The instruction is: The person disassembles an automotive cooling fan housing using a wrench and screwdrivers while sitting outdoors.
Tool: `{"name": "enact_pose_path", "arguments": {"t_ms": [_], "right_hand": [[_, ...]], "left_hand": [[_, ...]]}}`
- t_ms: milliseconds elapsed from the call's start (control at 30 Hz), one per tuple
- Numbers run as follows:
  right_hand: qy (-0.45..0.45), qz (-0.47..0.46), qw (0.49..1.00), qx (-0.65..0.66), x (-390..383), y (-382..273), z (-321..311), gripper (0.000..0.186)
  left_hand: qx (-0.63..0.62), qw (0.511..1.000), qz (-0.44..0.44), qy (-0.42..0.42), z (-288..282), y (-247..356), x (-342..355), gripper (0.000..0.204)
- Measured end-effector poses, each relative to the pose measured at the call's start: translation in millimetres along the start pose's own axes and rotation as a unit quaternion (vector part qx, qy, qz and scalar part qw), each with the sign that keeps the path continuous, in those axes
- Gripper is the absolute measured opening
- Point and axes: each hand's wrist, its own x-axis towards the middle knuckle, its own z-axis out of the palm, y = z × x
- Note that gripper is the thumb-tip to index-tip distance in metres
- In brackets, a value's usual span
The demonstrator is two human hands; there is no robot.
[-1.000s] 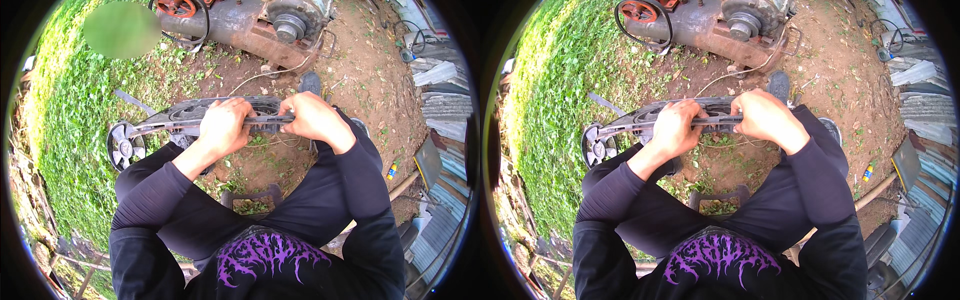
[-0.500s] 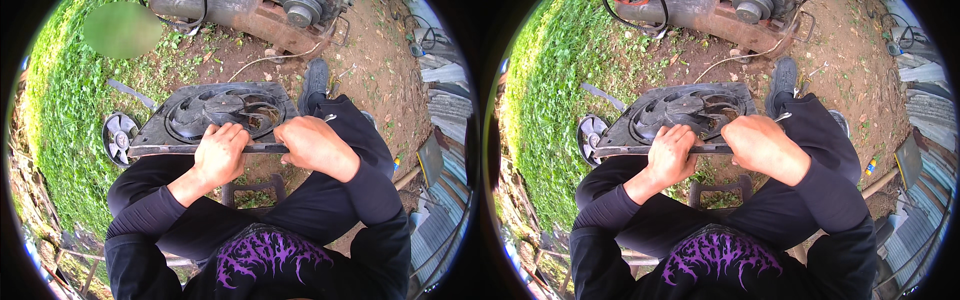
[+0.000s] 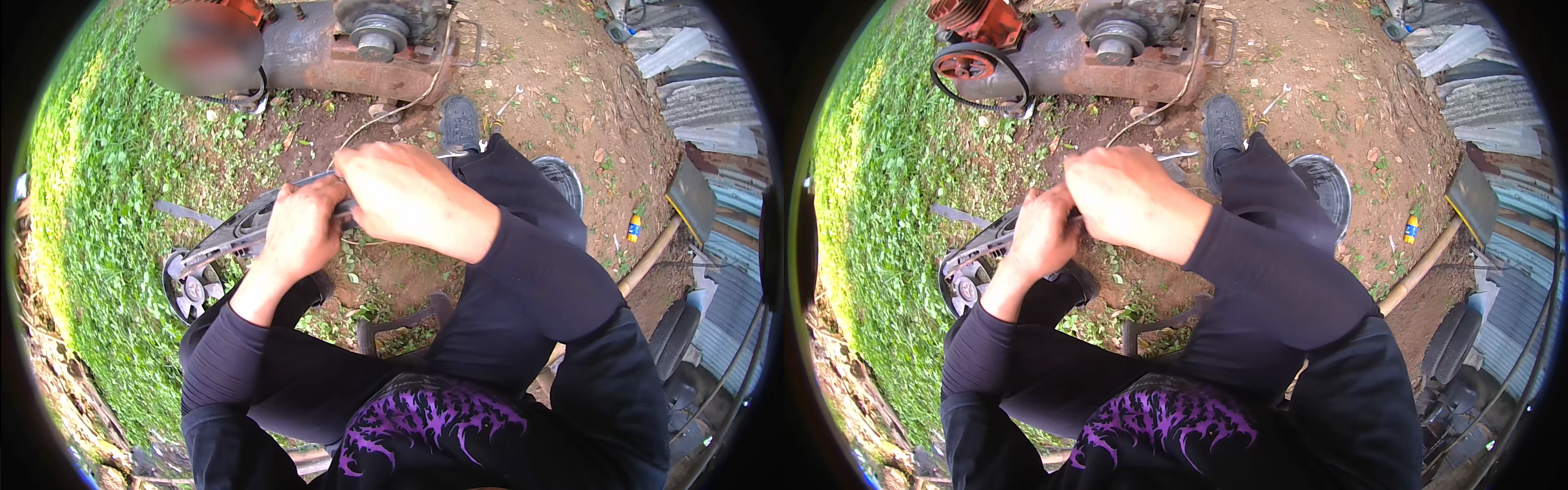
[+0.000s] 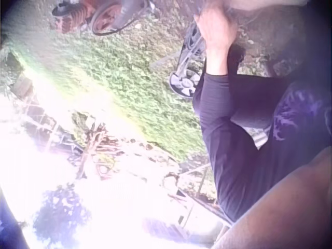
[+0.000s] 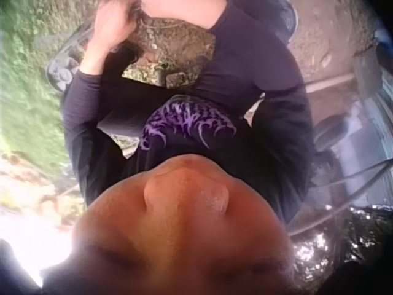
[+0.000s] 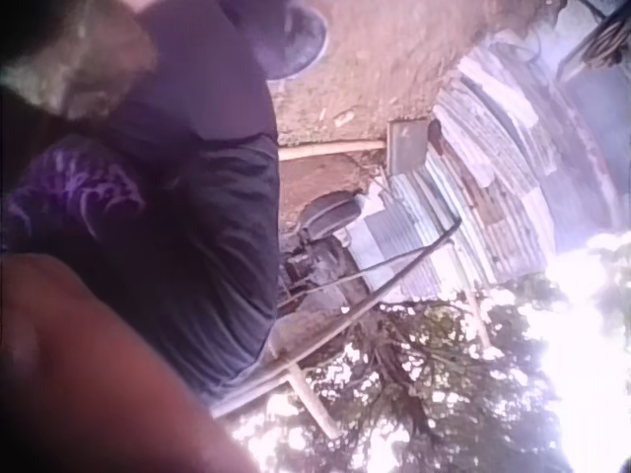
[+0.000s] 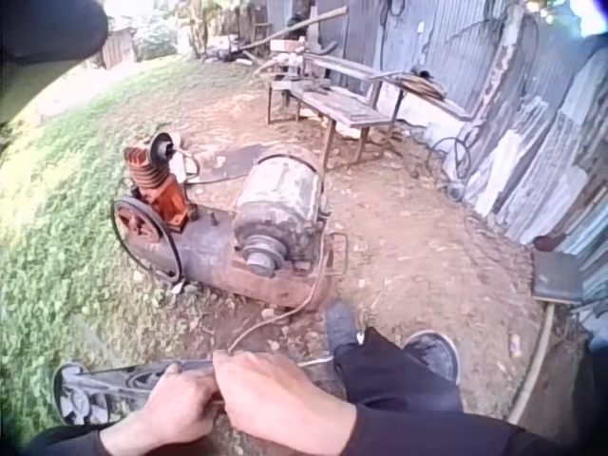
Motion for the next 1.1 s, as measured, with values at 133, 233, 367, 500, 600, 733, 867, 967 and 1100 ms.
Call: {"name": "enact_pose_path", "arguments": {"t_ms": [133, 233, 367, 500, 600, 733, 867, 967, 1100], "right_hand": [[0.192, 0.002, 0.978, 0.075, 26, -12, -2, 0.026], [0.307, -0.012, 0.946, 0.105, 47, -19, 0, 0.029], [0.385, -0.047, 0.918, 0.083, 67, -22, 16, 0.024], [0.36, -0.021, 0.928, 0.097, 63, -17, 18, 0.024], [0.312, 0.024, 0.946, 0.077, 55, -11, 6, 0.025], [0.253, 0.067, 0.965, 0.021, 52, 11, -4, 0.026], [0.143, 0.134, 0.973, -0.124, 48, 29, -17, 0.034], [0.043, 0.172, 0.977, -0.115, 49, 59, -20, 0.022], [0.035, 0.121, 0.988, -0.091, 41, 57, -27, 0.021]], "left_hand": [[0.026, 1.0, 0.011, -0.004, -16, -24, 35, 0.028], [0.025, 0.992, 0.001, 0.121, -19, -39, 47, 0.038], [-0.116, 0.974, 0.039, 0.19, -10, -102, 65, 0.041], [-0.034, 0.989, -0.089, 0.117, -27, -105, 85, 0.039], [0.108, 0.983, -0.042, 0.141, -48, -74, 80, 0.035], [-0.12, 0.983, -0.077, 0.119, -54, -63, 78, 0.034], [-0.021, 0.993, -0.095, 0.066, -71, -62, 54, 0.046], [-0.001, 0.983, -0.184, -0.02, -91, -69, 37, 0.059], [0.064, 0.961, -0.269, -0.006, -117, -118, -22, 0.074]]}}
